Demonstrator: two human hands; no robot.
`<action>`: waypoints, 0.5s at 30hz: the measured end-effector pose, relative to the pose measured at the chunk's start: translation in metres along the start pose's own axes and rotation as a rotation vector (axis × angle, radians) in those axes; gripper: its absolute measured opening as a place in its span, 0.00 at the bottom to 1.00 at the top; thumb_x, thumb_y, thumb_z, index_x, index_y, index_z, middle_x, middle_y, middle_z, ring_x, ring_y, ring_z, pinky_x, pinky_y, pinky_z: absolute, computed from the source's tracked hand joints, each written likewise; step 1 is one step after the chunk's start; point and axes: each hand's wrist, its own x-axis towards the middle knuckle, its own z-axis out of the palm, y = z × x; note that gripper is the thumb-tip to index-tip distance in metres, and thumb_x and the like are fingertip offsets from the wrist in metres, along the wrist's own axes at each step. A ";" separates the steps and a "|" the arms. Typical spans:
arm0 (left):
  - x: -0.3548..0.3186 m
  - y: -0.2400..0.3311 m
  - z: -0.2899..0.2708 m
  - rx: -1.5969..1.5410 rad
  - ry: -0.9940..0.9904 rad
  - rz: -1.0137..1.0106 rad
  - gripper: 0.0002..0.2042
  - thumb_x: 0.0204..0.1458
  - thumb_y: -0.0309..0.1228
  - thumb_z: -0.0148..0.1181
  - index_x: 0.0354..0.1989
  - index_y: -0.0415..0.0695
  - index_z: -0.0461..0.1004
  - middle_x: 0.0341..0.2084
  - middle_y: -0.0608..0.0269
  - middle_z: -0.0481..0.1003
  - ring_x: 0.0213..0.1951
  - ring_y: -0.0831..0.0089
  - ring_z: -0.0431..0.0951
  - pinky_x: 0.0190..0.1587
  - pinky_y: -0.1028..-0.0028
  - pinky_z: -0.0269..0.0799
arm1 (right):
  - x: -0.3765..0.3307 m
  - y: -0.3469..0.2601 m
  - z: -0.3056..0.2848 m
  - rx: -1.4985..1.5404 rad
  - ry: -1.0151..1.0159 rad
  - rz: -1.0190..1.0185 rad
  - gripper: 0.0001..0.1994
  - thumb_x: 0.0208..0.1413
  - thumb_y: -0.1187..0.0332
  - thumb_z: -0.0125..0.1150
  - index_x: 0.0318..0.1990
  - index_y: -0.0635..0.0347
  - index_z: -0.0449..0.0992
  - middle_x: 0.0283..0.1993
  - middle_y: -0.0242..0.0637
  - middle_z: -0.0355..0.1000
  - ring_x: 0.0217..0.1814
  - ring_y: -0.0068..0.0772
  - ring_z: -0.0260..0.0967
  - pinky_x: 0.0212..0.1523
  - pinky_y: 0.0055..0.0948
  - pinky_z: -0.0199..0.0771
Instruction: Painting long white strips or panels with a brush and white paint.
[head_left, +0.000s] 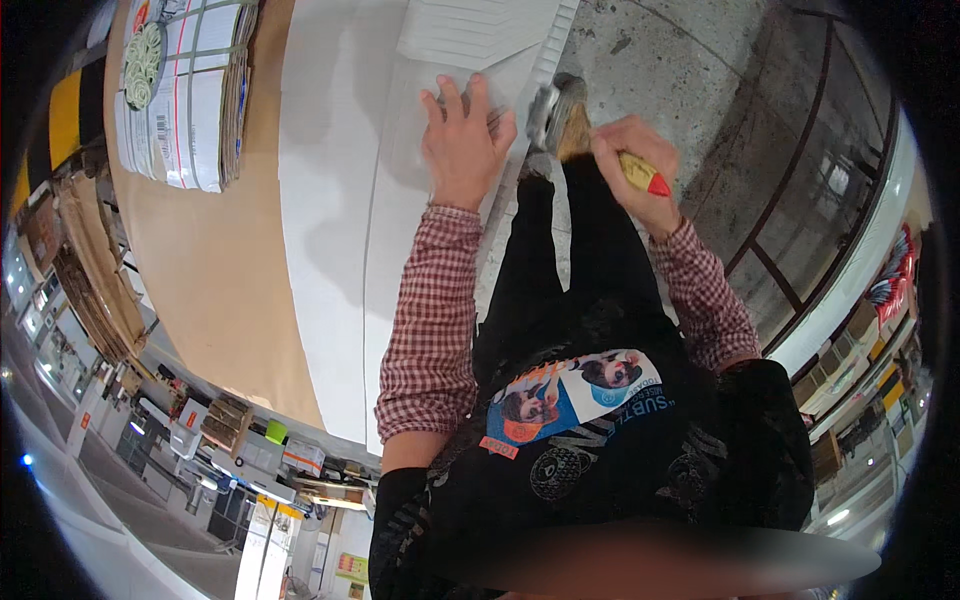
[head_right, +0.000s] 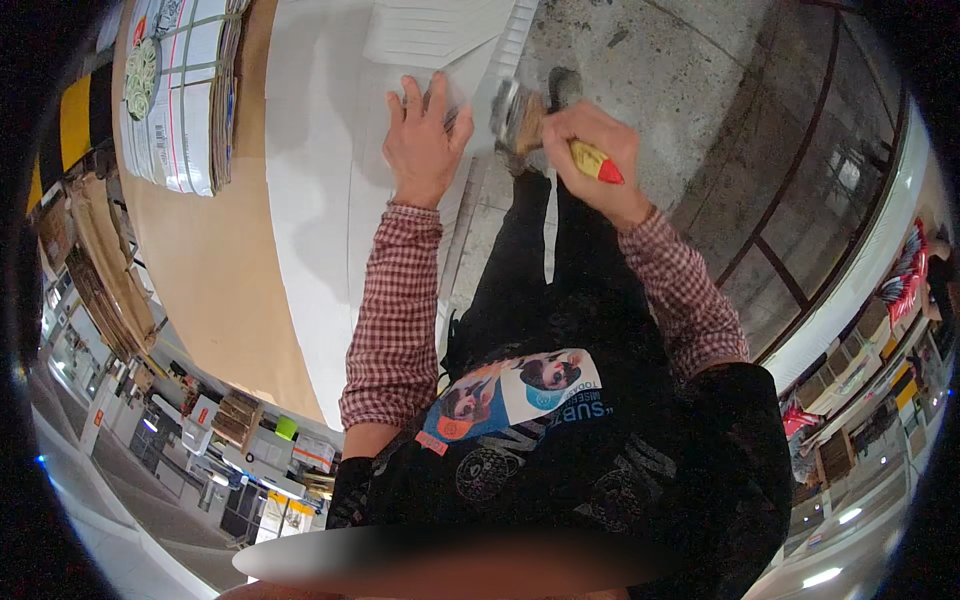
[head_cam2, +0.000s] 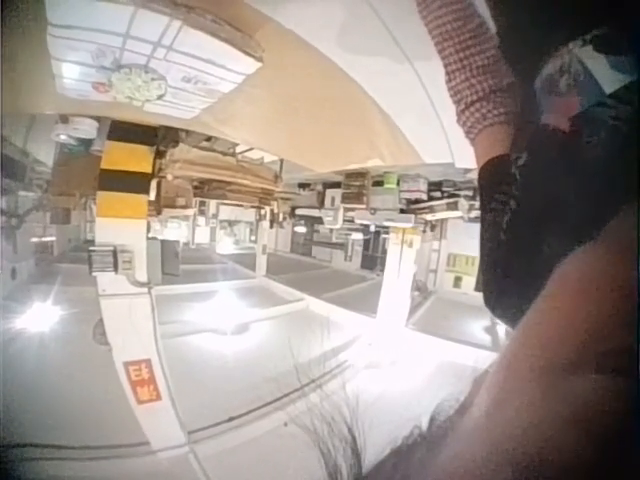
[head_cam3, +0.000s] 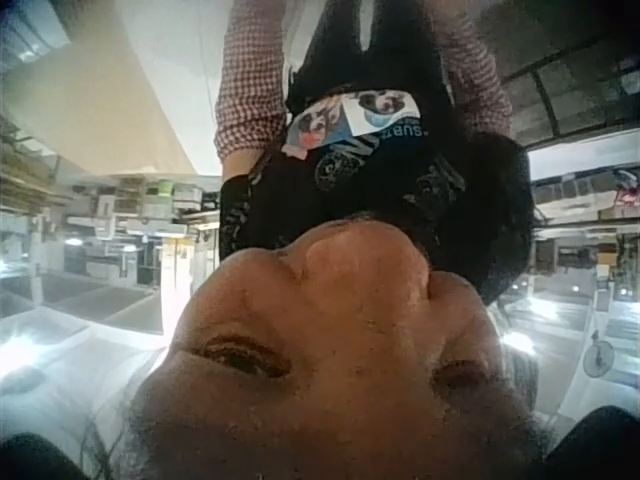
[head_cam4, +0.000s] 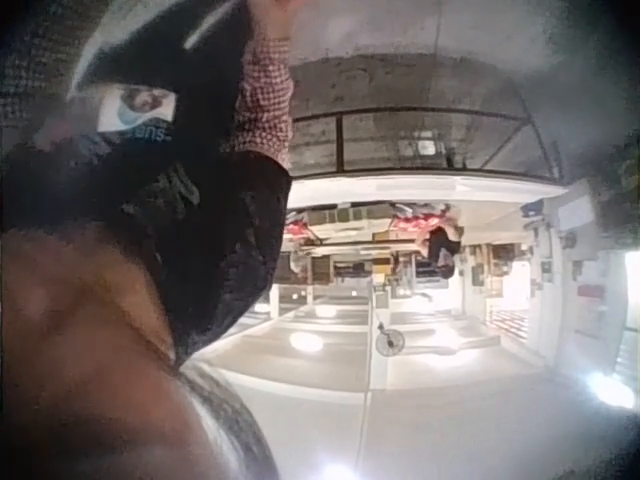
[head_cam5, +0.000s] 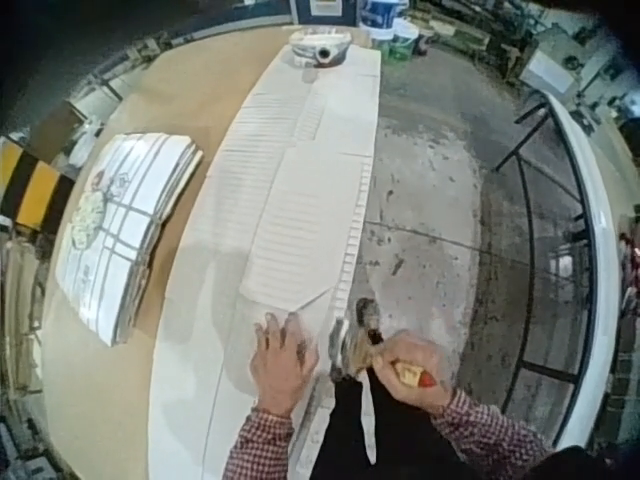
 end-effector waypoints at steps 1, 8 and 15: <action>-0.006 -0.001 0.003 0.001 0.000 -0.002 0.27 0.52 0.47 0.53 0.60 0.50 0.63 0.59 0.43 0.59 0.58 0.39 0.59 0.49 0.51 0.67 | -0.007 -0.004 0.001 0.001 -0.002 0.000 0.03 0.48 0.81 0.60 0.25 0.67 0.72 0.28 0.40 0.73 0.29 0.29 0.71 0.31 0.24 0.69; -0.081 -0.014 0.017 0.060 0.147 -0.061 0.38 0.48 0.51 0.57 0.63 0.41 0.56 0.61 0.35 0.53 0.62 0.34 0.50 0.62 0.47 0.46 | 0.000 -0.012 -0.012 -0.066 0.146 -0.020 0.03 0.49 0.79 0.60 0.25 0.66 0.73 0.27 0.39 0.73 0.29 0.28 0.70 0.31 0.25 0.69; -0.073 -0.034 0.010 0.022 0.110 0.098 0.29 0.50 0.47 0.52 0.57 0.41 0.65 0.55 0.32 0.60 0.54 0.32 0.62 0.49 0.52 0.68 | 0.004 0.003 0.011 -0.097 0.144 -0.113 0.03 0.48 0.80 0.60 0.26 0.66 0.72 0.27 0.38 0.73 0.29 0.29 0.71 0.31 0.24 0.69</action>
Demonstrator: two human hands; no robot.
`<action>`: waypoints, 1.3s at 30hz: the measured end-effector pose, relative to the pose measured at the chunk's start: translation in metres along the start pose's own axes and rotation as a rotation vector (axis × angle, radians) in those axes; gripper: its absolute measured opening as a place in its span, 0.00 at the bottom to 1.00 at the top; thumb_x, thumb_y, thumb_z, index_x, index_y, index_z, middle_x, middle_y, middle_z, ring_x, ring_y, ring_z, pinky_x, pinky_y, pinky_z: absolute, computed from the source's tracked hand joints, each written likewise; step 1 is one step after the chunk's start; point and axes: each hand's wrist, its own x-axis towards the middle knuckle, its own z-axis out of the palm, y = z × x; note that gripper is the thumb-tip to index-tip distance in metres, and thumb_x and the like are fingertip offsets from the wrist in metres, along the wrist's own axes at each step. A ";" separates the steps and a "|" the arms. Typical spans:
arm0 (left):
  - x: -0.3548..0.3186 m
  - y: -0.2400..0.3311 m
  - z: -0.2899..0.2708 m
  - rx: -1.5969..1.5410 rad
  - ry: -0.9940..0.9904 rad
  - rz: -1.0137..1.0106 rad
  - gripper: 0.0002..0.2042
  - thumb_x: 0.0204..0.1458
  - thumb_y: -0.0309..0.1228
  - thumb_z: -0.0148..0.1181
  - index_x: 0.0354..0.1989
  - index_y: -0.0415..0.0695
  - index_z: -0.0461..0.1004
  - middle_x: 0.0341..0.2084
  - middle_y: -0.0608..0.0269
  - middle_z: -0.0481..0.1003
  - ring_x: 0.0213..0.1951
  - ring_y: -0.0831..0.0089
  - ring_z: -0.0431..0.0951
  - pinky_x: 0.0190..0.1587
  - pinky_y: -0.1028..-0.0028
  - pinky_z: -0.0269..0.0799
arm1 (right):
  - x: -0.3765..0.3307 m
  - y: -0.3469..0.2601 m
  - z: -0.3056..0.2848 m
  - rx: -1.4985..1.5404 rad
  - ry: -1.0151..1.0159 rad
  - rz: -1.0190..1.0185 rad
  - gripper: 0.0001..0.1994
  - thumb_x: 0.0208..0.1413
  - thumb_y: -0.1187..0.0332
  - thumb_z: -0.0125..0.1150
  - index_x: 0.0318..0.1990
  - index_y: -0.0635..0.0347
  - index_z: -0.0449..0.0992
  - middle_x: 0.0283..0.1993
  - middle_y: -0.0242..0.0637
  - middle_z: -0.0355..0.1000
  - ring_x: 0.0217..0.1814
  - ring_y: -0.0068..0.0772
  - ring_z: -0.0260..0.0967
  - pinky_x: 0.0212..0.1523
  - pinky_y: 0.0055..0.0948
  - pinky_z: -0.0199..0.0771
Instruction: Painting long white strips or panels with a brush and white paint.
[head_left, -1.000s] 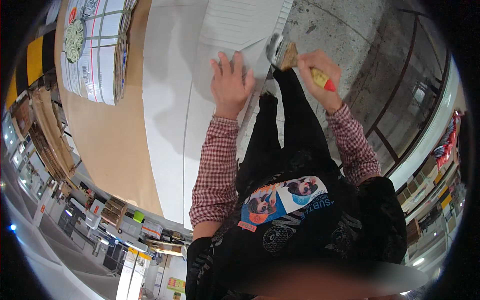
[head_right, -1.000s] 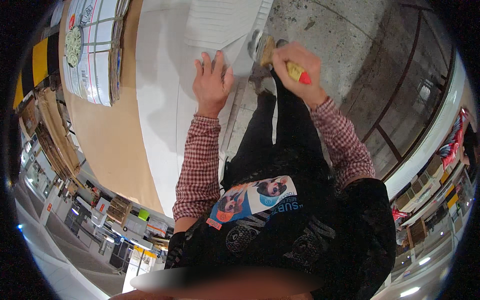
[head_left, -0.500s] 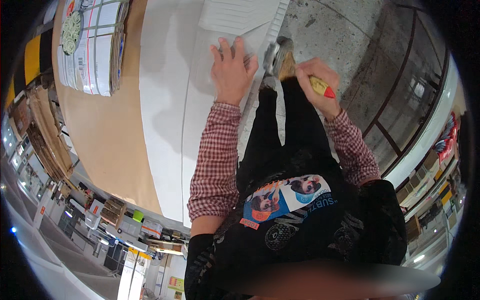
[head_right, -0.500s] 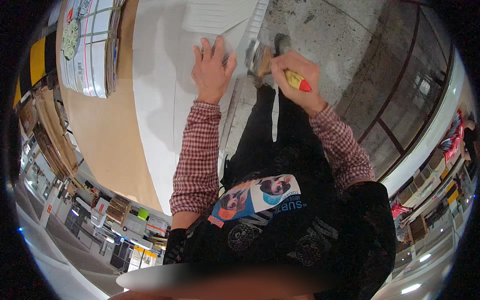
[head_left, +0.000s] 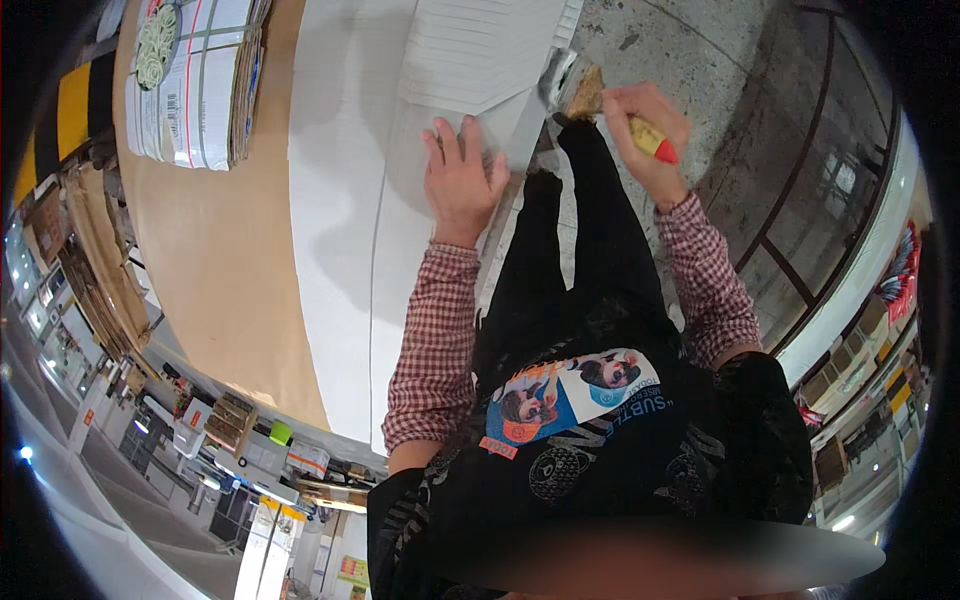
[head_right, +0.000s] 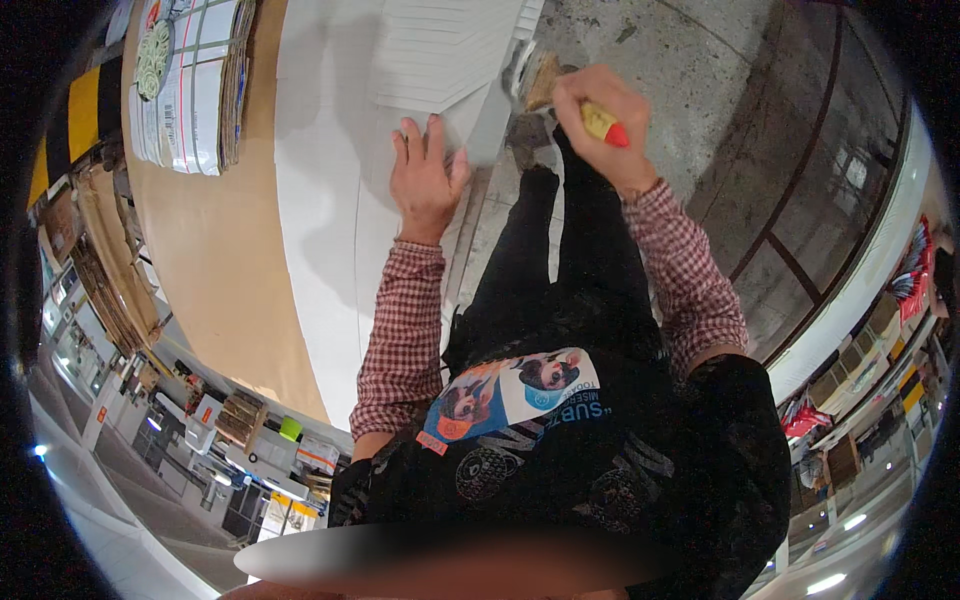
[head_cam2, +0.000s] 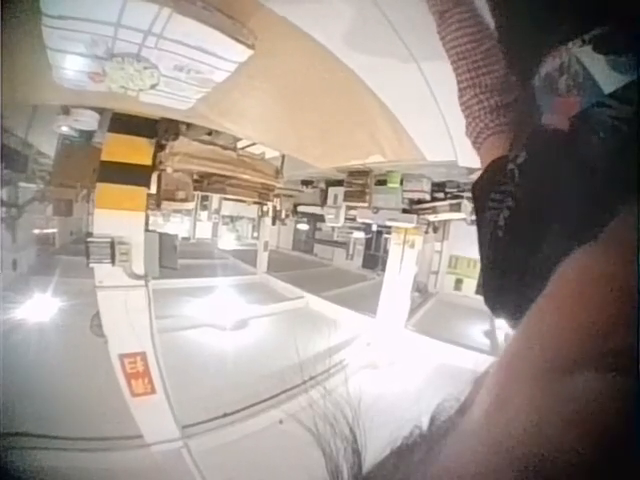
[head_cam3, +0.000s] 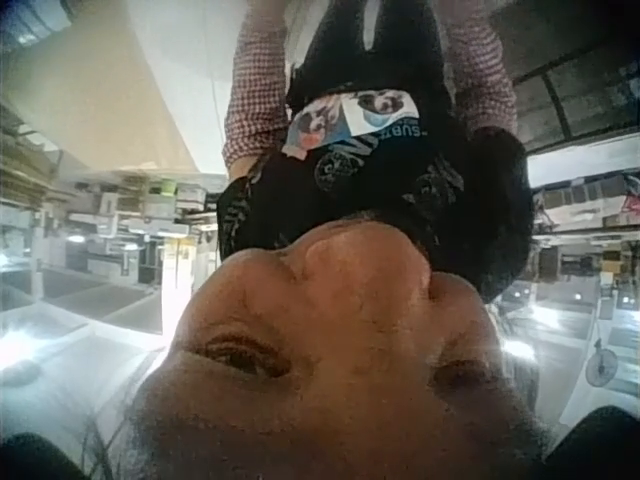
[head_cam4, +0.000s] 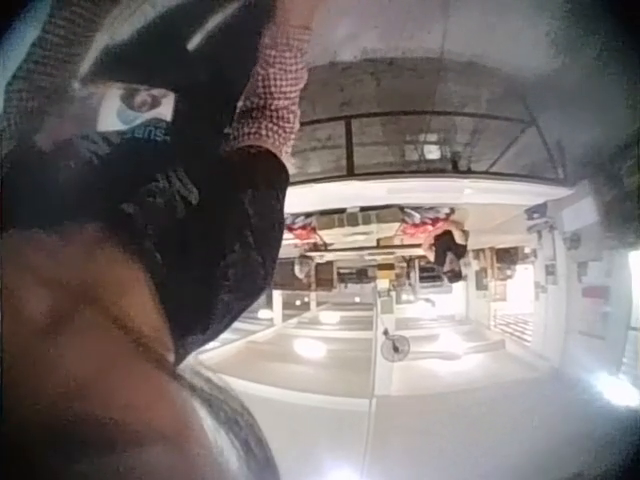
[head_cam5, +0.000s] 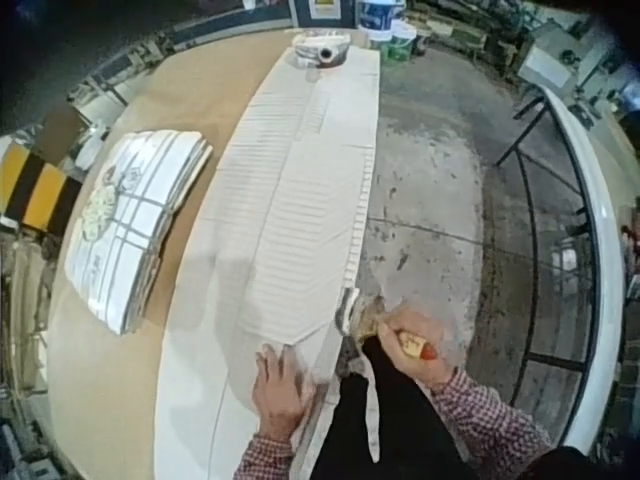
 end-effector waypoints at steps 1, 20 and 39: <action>0.002 -0.001 -0.002 0.000 -0.002 -0.001 0.29 0.50 0.47 0.52 0.57 0.41 0.65 0.55 0.32 0.60 0.54 0.32 0.62 0.49 0.52 0.68 | -0.009 -0.005 0.001 -0.001 -0.048 0.004 0.03 0.47 0.80 0.60 0.26 0.66 0.72 0.27 0.39 0.73 0.29 0.29 0.71 0.31 0.24 0.69; -0.031 0.017 0.000 0.037 0.020 -0.165 0.31 0.49 0.47 0.58 0.60 0.45 0.62 0.59 0.33 0.56 0.57 0.30 0.57 0.57 0.52 0.60 | -0.049 -0.039 -0.004 0.195 -0.187 0.145 0.04 0.45 0.82 0.60 0.25 0.66 0.72 0.28 0.40 0.73 0.29 0.30 0.71 0.31 0.25 0.70; -0.036 -0.015 -0.025 0.107 -0.100 -0.088 0.20 0.56 0.43 0.48 0.55 0.50 0.69 0.45 0.42 0.69 0.41 0.48 0.73 0.36 0.58 0.72 | -0.077 -0.043 0.014 0.125 -0.084 -0.009 0.03 0.46 0.80 0.62 0.26 0.66 0.73 0.28 0.40 0.73 0.30 0.31 0.72 0.30 0.23 0.70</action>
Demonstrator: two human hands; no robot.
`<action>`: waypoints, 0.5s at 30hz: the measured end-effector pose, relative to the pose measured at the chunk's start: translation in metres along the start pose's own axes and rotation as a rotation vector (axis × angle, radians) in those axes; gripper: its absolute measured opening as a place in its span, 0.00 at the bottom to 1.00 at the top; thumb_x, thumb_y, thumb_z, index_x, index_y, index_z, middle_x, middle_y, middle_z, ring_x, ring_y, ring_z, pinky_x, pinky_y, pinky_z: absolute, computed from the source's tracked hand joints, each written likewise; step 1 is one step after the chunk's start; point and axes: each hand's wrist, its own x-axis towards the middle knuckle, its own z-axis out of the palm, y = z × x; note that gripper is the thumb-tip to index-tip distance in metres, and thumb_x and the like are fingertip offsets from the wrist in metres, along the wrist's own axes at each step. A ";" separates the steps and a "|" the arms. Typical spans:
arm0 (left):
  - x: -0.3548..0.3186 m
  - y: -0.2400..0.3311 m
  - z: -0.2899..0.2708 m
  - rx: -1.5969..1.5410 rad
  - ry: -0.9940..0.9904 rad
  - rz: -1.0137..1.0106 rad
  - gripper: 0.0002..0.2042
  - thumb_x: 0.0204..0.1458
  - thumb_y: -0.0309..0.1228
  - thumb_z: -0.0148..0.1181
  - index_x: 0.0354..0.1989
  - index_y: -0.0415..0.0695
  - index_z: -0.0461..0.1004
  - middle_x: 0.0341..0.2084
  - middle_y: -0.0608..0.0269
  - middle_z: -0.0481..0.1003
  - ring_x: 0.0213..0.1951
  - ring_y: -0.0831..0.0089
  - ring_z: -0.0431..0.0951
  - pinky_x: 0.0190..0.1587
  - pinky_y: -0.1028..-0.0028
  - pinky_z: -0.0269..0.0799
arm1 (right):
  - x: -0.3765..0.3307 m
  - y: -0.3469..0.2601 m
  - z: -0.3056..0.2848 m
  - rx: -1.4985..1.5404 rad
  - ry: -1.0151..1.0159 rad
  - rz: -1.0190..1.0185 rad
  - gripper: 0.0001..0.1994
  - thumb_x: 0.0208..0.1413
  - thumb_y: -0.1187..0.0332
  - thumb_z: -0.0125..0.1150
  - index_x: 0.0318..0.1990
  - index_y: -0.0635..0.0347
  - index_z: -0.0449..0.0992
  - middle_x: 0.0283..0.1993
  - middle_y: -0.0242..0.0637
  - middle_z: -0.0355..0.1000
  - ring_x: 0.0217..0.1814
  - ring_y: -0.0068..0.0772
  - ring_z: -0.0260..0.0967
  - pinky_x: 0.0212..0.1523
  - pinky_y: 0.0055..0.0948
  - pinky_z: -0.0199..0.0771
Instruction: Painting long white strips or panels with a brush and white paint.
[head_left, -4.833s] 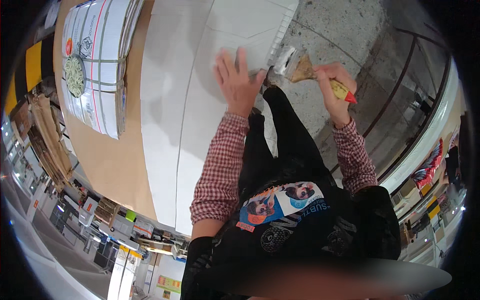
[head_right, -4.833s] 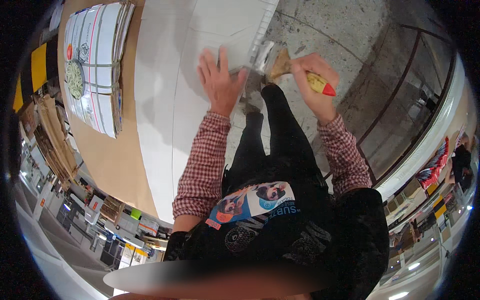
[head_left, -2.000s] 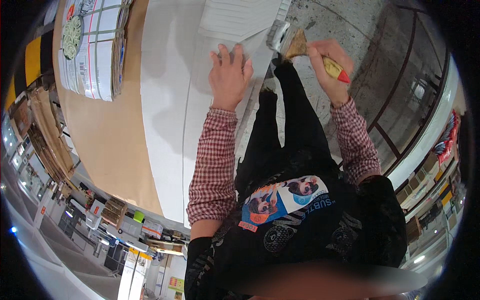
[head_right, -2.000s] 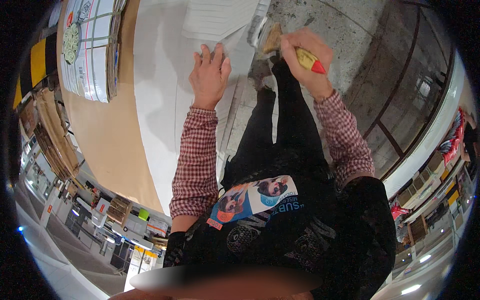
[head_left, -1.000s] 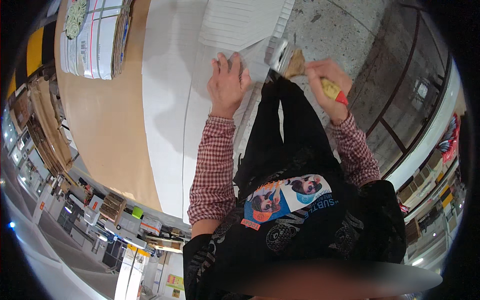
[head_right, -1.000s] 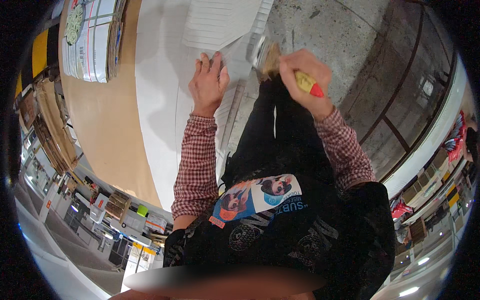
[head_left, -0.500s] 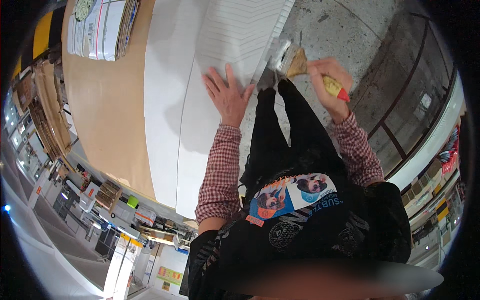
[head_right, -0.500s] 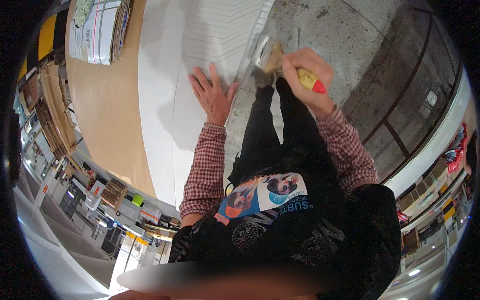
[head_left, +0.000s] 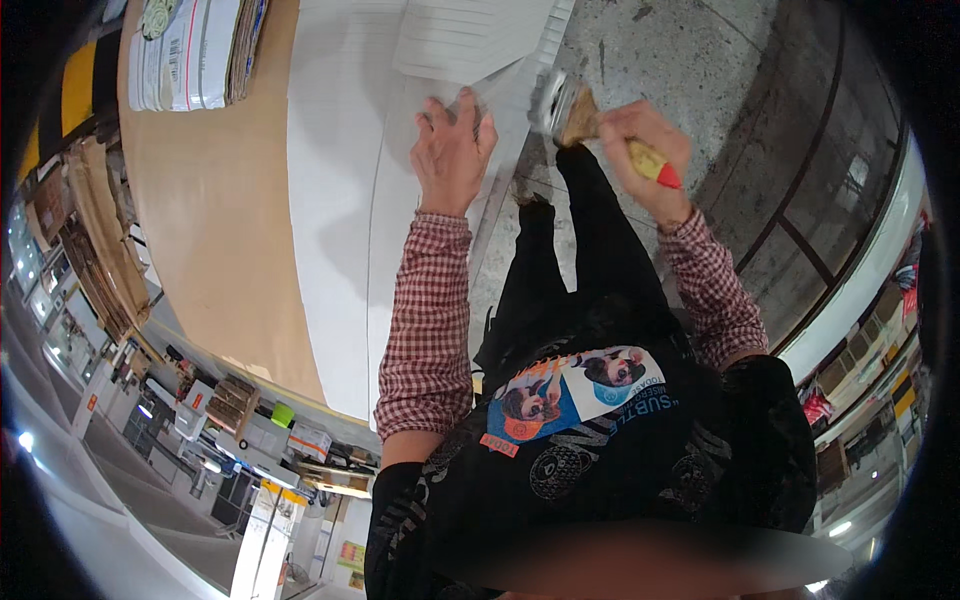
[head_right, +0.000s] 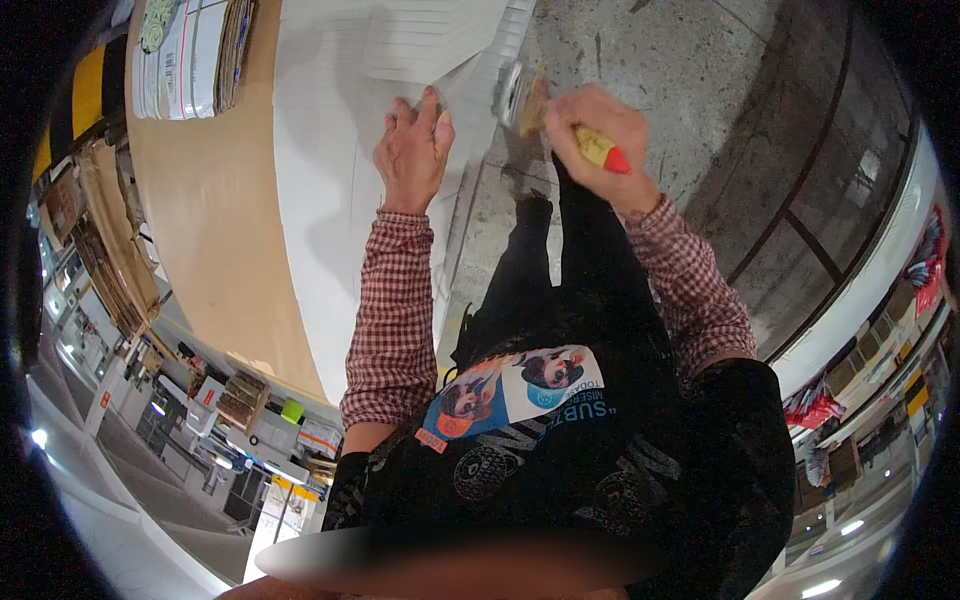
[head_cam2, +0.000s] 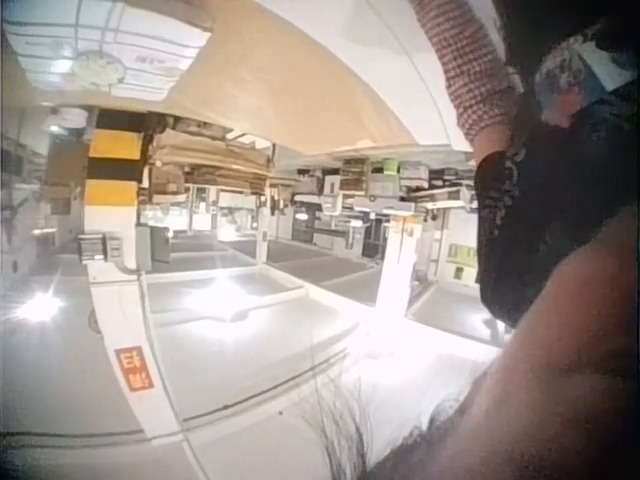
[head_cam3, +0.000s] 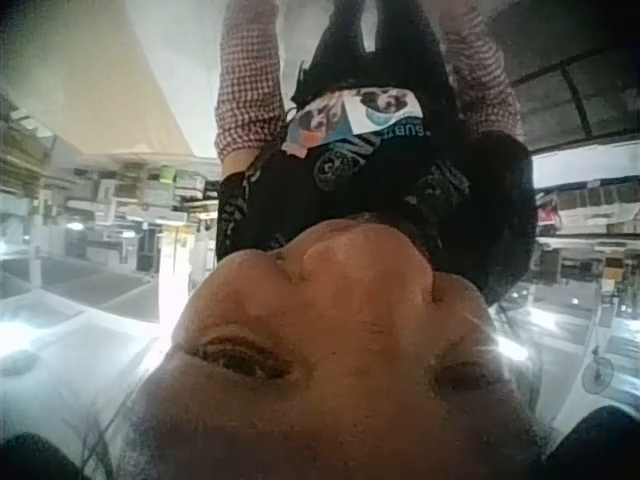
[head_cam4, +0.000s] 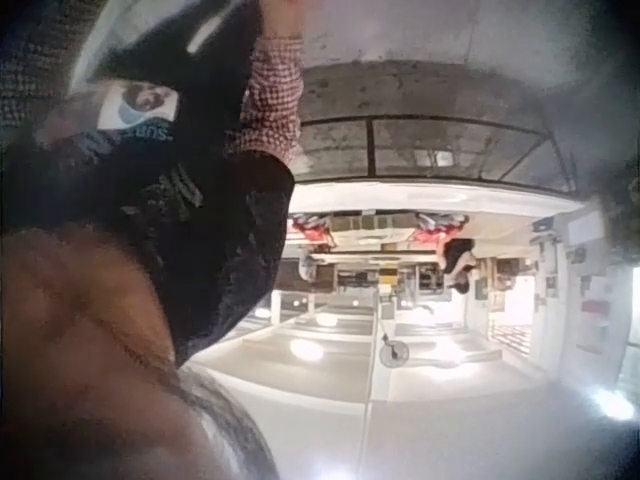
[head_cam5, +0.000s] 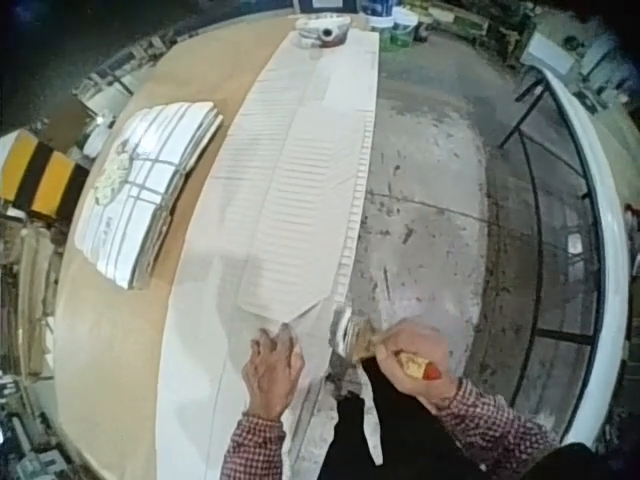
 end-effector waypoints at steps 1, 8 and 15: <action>0.001 0.000 0.000 -0.001 0.003 0.003 0.20 0.56 0.43 0.48 0.55 0.50 0.69 0.45 0.42 0.69 0.41 0.48 0.73 0.36 0.58 0.72 | 0.005 -0.001 -0.003 -0.037 0.048 -0.049 0.04 0.46 0.80 0.62 0.26 0.66 0.73 0.28 0.39 0.73 0.29 0.31 0.72 0.30 0.23 0.70; 0.007 0.008 0.003 -0.007 -0.033 -0.007 0.21 0.57 0.46 0.46 0.56 0.51 0.67 0.49 0.35 0.67 0.48 0.43 0.71 0.39 0.54 0.72 | 0.005 0.015 0.011 -0.055 0.081 -0.104 0.03 0.46 0.80 0.62 0.26 0.66 0.72 0.28 0.39 0.72 0.27 0.27 0.69 0.28 0.23 0.68; -0.030 0.005 0.026 -0.085 0.196 0.016 0.34 0.52 0.53 0.52 0.63 0.46 0.58 0.59 0.35 0.56 0.59 0.36 0.57 0.57 0.47 0.57 | -0.031 -0.023 0.013 0.047 -0.066 0.137 0.04 0.49 0.79 0.59 0.25 0.67 0.72 0.30 0.41 0.74 0.31 0.30 0.71 0.33 0.24 0.69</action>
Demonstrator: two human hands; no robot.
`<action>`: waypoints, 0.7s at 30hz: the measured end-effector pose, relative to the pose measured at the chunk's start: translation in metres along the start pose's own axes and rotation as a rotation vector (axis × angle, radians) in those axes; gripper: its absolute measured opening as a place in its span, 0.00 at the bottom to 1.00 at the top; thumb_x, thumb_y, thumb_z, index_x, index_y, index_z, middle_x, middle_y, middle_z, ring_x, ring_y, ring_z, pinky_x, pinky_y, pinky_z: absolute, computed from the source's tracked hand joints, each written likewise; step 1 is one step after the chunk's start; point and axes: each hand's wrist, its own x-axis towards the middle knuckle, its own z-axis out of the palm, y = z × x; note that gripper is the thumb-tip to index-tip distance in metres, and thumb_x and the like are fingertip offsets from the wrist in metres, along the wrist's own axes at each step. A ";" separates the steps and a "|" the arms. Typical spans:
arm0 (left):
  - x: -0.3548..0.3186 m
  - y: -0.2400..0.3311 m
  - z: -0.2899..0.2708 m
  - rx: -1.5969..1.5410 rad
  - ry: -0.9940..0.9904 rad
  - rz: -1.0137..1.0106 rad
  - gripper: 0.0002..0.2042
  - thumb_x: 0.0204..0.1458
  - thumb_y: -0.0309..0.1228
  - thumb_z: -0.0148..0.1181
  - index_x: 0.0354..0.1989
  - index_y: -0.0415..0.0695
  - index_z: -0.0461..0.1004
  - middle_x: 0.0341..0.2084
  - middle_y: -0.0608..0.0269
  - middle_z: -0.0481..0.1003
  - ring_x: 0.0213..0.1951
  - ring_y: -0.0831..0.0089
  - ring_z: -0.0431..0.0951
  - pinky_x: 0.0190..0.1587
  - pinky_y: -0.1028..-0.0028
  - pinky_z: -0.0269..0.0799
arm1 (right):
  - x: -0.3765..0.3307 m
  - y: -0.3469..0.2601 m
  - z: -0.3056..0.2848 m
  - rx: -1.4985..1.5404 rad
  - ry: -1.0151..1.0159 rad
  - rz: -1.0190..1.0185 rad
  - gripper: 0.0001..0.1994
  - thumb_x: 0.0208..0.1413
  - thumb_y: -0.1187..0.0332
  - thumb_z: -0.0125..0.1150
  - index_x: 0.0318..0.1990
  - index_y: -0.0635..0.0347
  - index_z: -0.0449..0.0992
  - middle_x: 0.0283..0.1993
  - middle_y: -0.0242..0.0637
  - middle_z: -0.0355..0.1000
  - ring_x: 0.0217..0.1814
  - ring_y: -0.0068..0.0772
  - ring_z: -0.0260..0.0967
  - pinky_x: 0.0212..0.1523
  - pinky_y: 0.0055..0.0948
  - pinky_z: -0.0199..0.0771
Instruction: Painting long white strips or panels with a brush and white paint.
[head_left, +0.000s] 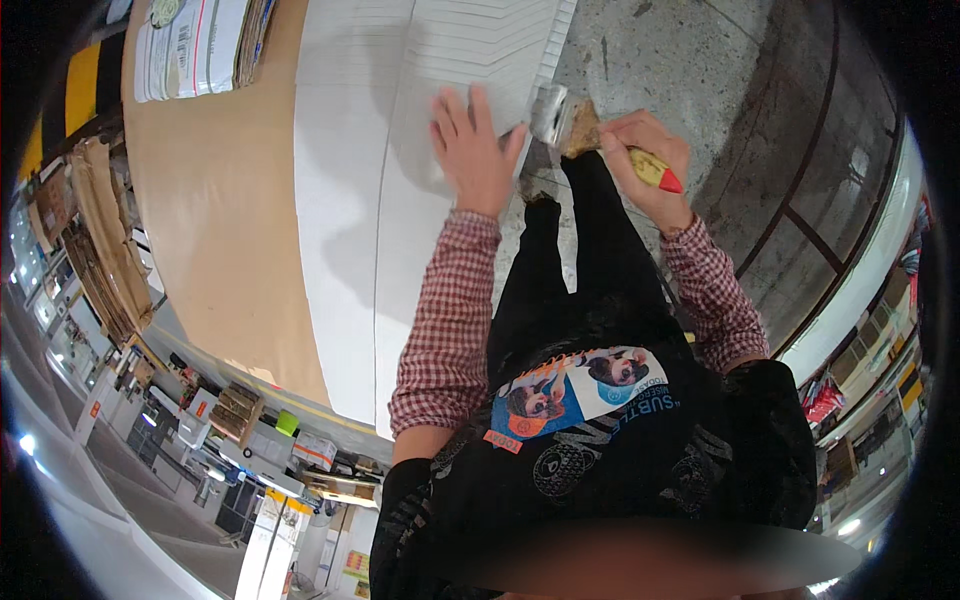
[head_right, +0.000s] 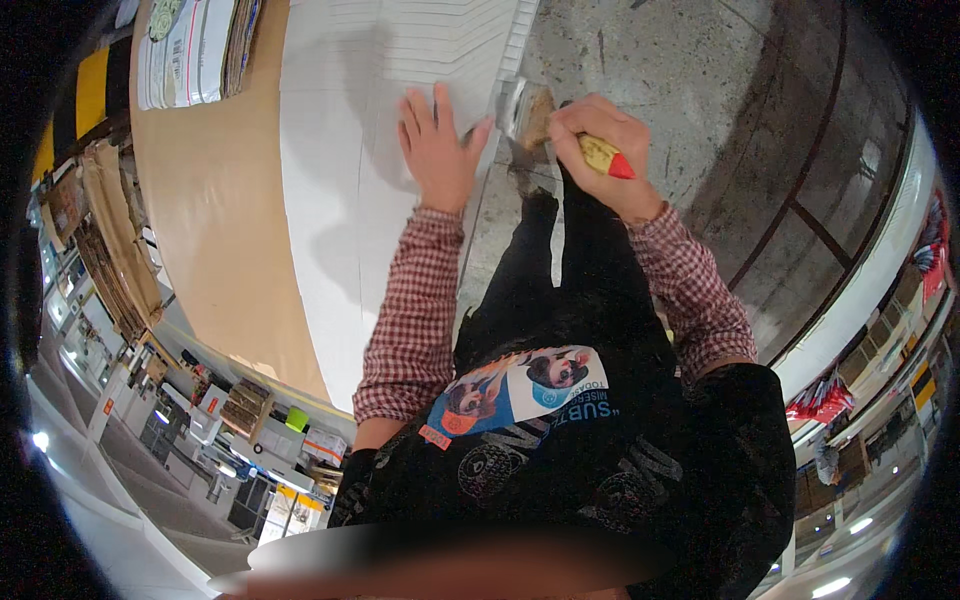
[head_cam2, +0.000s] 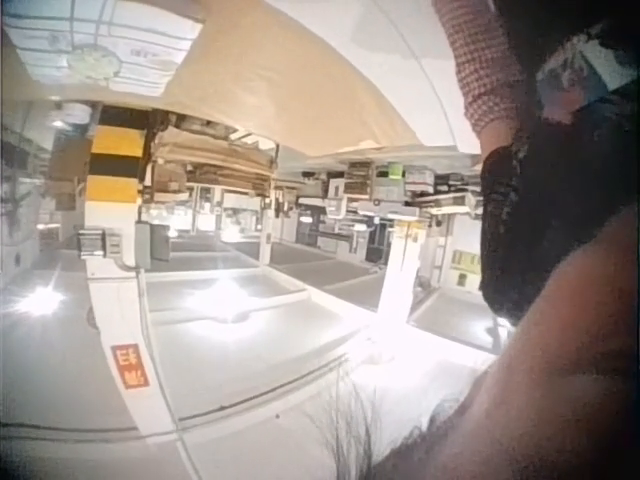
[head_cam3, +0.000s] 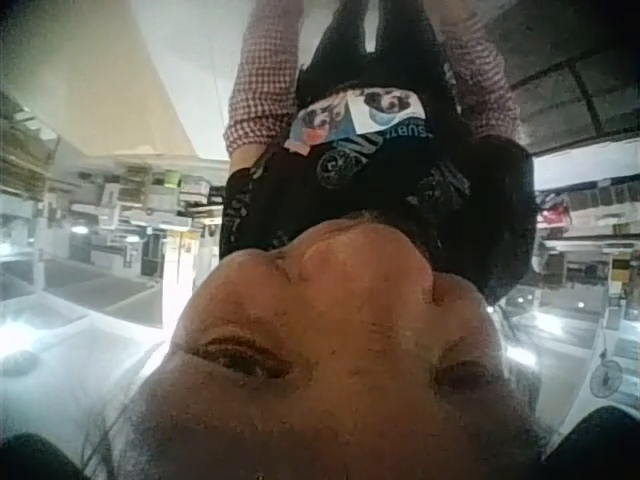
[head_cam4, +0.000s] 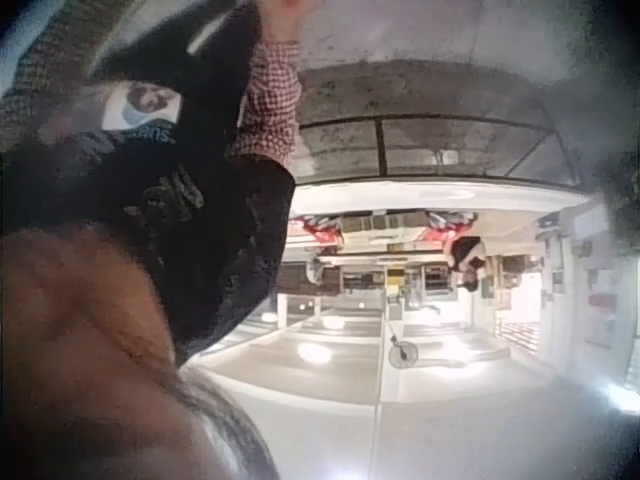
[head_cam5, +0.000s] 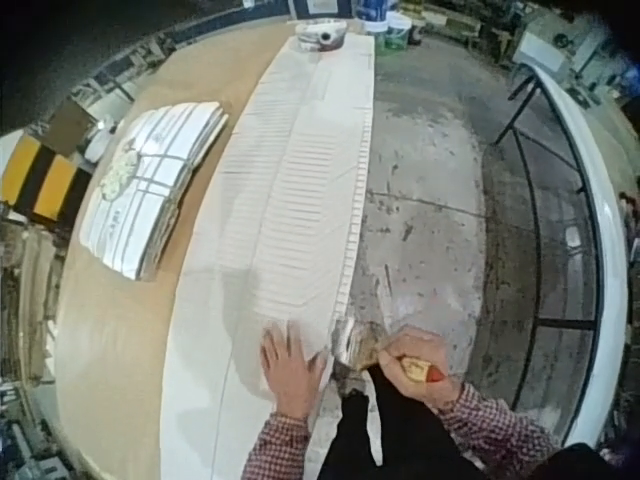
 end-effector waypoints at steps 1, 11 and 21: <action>-0.015 -0.004 0.002 0.005 0.005 0.000 0.34 0.52 0.53 0.52 0.63 0.46 0.58 0.59 0.35 0.56 0.59 0.36 0.57 0.57 0.47 0.57 | 0.004 0.000 -0.002 -0.031 0.049 -0.054 0.04 0.49 0.79 0.59 0.25 0.66 0.73 0.30 0.41 0.74 0.31 0.30 0.71 0.33 0.24 0.69; -0.027 -0.019 -0.015 -0.026 -0.189 -0.023 0.29 0.54 0.46 0.50 0.61 0.44 0.60 0.59 0.35 0.57 0.58 0.35 0.57 0.54 0.53 0.62 | 0.023 0.028 0.002 -0.128 0.144 -0.186 0.03 0.46 0.80 0.61 0.28 0.66 0.73 0.27 0.38 0.71 0.28 0.27 0.69 0.30 0.22 0.68; -0.016 -0.024 -0.018 0.000 -0.121 0.053 0.20 0.58 0.43 0.45 0.54 0.46 0.69 0.50 0.38 0.68 0.49 0.40 0.70 0.45 0.57 0.71 | -0.007 0.000 0.006 -0.108 0.183 -0.105 0.03 0.47 0.79 0.61 0.26 0.66 0.73 0.27 0.39 0.72 0.28 0.28 0.70 0.30 0.24 0.69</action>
